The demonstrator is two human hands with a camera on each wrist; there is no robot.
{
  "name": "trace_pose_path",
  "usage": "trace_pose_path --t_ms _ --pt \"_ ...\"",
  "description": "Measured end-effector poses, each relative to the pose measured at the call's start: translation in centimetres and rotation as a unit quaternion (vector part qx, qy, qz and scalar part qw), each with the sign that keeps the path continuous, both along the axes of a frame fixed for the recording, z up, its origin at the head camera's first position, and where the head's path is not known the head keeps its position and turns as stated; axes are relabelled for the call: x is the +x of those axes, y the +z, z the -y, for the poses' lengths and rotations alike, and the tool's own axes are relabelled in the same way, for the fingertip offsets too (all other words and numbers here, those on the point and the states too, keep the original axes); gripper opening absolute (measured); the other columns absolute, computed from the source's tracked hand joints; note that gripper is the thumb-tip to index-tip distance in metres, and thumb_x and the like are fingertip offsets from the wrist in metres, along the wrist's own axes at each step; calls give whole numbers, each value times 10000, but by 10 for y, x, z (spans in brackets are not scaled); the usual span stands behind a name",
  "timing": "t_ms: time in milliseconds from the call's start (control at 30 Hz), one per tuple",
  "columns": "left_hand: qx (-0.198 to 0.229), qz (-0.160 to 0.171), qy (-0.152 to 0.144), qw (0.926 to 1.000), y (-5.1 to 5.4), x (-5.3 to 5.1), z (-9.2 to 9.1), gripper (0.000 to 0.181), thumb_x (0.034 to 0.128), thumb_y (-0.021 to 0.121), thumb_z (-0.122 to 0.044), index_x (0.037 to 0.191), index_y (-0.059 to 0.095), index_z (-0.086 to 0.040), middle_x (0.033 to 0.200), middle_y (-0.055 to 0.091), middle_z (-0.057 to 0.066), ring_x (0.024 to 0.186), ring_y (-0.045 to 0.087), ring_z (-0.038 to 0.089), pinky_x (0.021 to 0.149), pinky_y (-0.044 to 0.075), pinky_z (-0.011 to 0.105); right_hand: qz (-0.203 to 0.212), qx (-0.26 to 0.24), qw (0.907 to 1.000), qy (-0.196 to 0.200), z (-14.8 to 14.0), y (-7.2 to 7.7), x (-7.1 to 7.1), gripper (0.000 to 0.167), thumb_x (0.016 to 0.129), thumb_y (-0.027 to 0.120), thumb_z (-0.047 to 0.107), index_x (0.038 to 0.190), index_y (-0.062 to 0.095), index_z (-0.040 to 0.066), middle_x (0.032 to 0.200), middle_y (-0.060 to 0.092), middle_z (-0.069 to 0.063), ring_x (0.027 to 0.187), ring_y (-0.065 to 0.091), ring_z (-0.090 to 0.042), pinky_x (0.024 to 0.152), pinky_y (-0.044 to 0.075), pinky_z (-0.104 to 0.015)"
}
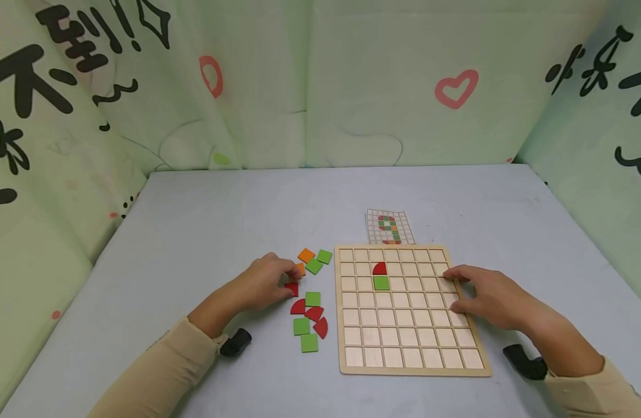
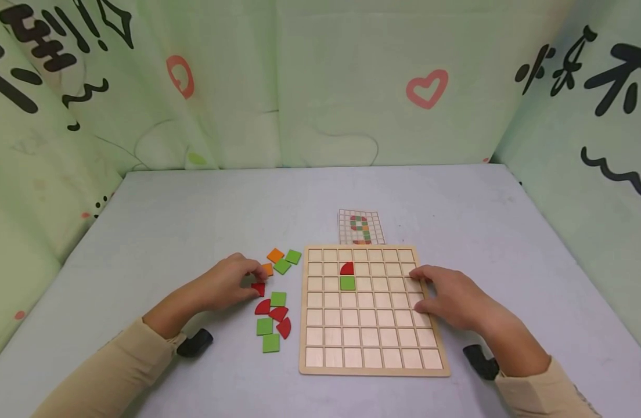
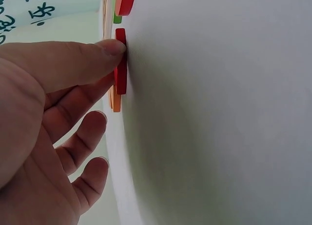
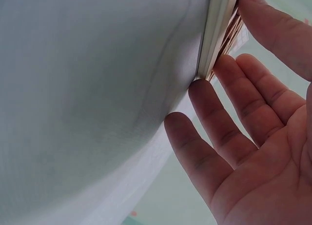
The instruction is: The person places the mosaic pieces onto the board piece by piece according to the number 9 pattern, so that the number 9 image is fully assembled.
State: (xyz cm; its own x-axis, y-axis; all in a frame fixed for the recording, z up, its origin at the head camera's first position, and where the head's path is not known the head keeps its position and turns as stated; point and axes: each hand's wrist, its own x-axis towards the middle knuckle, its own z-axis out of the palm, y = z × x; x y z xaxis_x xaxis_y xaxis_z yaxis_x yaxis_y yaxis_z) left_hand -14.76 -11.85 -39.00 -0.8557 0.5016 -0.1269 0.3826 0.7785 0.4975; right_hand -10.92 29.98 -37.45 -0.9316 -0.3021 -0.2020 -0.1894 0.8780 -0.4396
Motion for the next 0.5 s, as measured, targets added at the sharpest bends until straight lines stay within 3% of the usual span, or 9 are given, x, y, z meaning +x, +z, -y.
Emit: trace_pose_path --t_ms 500 --pt "-73 39 28 10000 -1 -1 -1 215 828 823 -96 1005 710 -145 925 640 -88 997 506 177 832 484 329 23 7 10000 -21 0 0 0 606 826 817 272 1321 575 18 1267 589 -228 1199 513 -445 941 407 -593"
